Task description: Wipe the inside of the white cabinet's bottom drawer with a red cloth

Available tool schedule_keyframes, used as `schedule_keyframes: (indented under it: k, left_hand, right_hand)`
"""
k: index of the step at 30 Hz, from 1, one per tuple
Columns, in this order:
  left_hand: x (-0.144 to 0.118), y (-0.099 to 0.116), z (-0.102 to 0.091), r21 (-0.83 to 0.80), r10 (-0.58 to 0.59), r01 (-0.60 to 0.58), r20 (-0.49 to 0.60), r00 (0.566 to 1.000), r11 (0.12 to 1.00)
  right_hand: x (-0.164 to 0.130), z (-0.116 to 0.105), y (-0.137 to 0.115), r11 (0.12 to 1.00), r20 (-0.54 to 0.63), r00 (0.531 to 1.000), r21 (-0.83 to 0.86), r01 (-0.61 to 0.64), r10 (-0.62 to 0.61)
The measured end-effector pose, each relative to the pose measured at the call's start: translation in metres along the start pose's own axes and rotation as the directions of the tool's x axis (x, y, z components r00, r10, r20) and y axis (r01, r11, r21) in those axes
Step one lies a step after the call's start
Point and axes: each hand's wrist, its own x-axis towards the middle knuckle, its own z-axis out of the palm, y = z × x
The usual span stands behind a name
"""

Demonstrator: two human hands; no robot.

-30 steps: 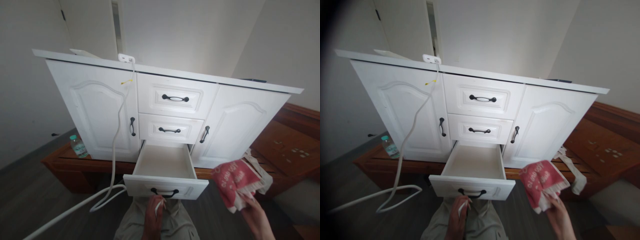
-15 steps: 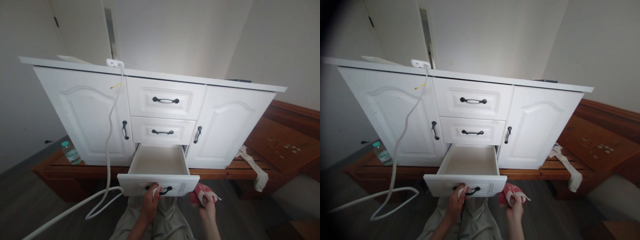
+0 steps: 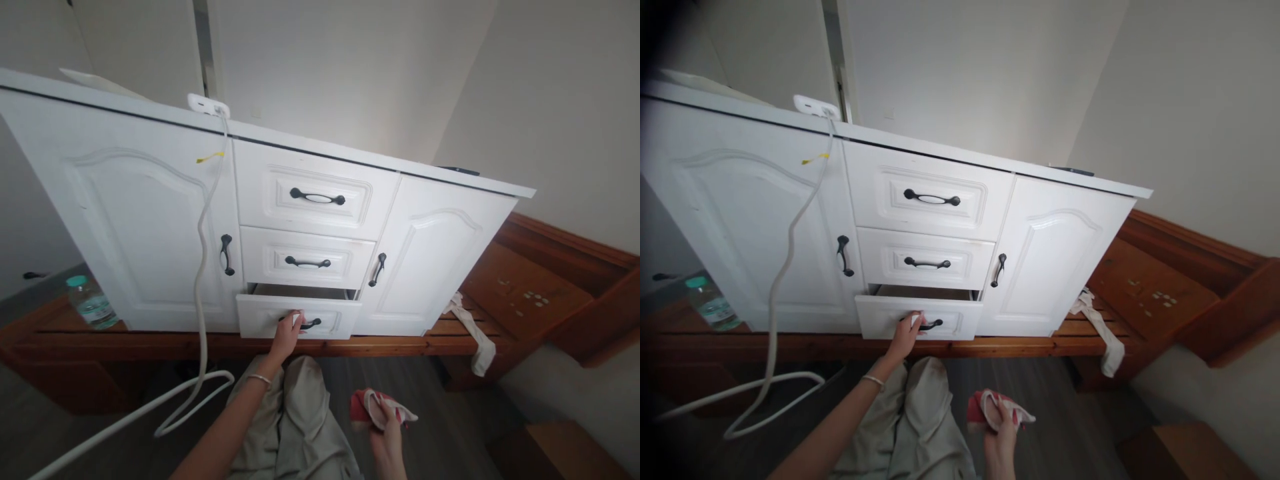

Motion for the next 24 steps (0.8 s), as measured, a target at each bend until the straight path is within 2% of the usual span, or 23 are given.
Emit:
schedule_keyframes:
  k: [2,6,11,14,16,19,21,24]
  left_hand:
    - [0.015,-0.003,0.003,-0.002,-0.003,0.003,-0.004,1.000,1.000]
    - [0.036,-0.008,0.005,0.001,-0.001,0.001,-0.004,1.000,1.000]
    - [0.050,-0.005,0.002,0.006,-0.010,0.010,0.015,1.000,1.000]
    - [0.047,0.005,-0.002,-0.014,-0.011,0.011,0.031,0.999,1.000]
    - [0.028,0.008,-0.004,-0.024,-0.003,0.003,0.008,1.000,1.000]
    - [-0.033,-0.004,-0.004,-0.035,-0.016,0.013,-0.088,0.996,0.999]
    - [-0.089,-0.024,0.000,-0.068,-0.107,0.100,-0.112,0.988,0.993]
    - [-0.164,-0.059,0.009,-0.014,-0.297,0.297,-0.055,0.953,0.955]
  right_hand:
    - [-0.005,-0.003,-0.004,0.999,-0.037,0.999,0.016,-0.035,0.035]
    - [-0.014,0.004,-0.013,0.999,0.005,1.000,-0.038,-0.016,0.017]
    - [-0.026,0.024,-0.015,0.998,0.066,0.996,-0.037,-0.056,0.059]
    - [-0.025,0.045,-0.012,0.994,0.107,0.988,-0.025,-0.106,0.108]
    - [-0.017,0.067,-0.013,0.991,0.137,0.982,-0.001,-0.132,0.131]
    - [0.002,0.117,-0.019,0.994,0.167,0.982,0.054,-0.097,0.087]
    - [0.014,0.160,-0.025,0.997,0.165,0.986,0.059,-0.039,0.029]
    - [0.021,0.229,-0.026,0.999,0.286,0.957,0.006,0.048,-0.048]
